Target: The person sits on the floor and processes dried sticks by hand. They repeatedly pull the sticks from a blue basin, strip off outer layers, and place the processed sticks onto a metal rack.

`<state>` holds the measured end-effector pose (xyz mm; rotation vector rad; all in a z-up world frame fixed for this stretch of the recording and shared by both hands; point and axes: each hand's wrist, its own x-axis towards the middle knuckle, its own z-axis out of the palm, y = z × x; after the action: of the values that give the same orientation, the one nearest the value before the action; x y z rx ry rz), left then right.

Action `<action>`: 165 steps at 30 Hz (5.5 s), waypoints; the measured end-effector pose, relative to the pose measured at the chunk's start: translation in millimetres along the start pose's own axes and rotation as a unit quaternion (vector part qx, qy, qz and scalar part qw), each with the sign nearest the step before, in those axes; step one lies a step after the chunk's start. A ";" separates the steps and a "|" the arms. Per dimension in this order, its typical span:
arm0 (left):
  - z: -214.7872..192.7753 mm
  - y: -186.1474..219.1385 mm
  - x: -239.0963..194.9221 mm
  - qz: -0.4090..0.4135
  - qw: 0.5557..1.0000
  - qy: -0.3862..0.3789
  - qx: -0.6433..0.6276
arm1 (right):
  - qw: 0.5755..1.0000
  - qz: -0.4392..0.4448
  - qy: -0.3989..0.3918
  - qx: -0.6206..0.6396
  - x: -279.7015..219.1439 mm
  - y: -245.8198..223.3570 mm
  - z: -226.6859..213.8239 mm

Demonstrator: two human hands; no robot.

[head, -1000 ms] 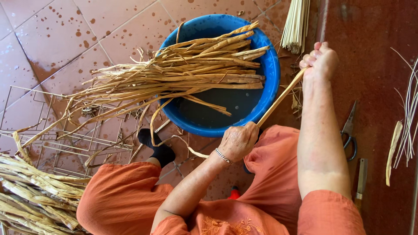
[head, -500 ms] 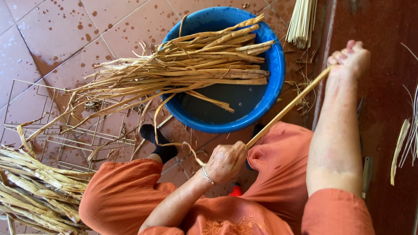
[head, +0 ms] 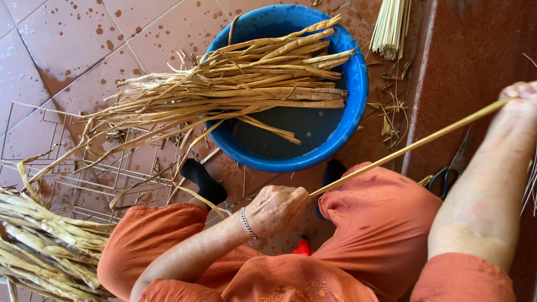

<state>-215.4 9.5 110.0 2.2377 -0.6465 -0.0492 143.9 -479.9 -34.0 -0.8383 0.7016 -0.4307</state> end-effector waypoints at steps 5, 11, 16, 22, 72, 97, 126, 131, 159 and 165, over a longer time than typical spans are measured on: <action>-4.8 -28.5 13.8 0.029 0.996 -0.027 0.080 | 0.997 -0.025 -0.053 -0.057 -13.9 -18.4 7.3; -5.1 -189.4 46.7 -0.045 0.955 0.053 0.289 | 0.953 -0.103 -0.197 -0.204 -81.7 -32.9 30.5; 62.5 -310.1 37.0 -0.373 0.813 -0.293 0.337 | 0.857 -0.083 -0.389 -0.328 -174.4 -2.5 67.7; 144.7 -364.7 37.8 -0.328 0.863 -0.224 0.311 | 0.654 0.070 -0.591 -0.467 -250.8 65.8 76.1; 69.3 -95.6 171.9 -0.231 0.920 0.153 -0.276 | 0.956 0.117 -0.245 -0.113 -232.5 142.4 155.9; 37.6 -167.4 4.5 -0.261 0.963 0.050 -0.035 | 0.987 -0.057 -0.132 -0.071 -158.2 62.8 120.2; 112.3 -257.3 129.0 -0.218 0.940 0.251 -0.073 | 0.822 0.041 -0.416 -0.388 -263.0 110.0 111.7; 79.2 -180.1 155.5 -0.139 0.881 0.242 -0.382 | 0.816 0.055 -0.467 -0.335 -275.6 110.1 117.9; 67.5 -118.6 195.0 -0.224 0.923 0.162 -0.267 | 0.931 0.102 -0.301 -0.180 -239.6 133.5 150.7; 77.8 -102.7 158.5 -0.175 0.961 0.176 -0.124 | 0.944 0.201 -0.253 -0.064 -197.0 138.9 154.2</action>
<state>-51.3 -60.4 10.4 2.0209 -0.0443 0.0863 126.7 -197.0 5.0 -0.8554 0.4038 0.2007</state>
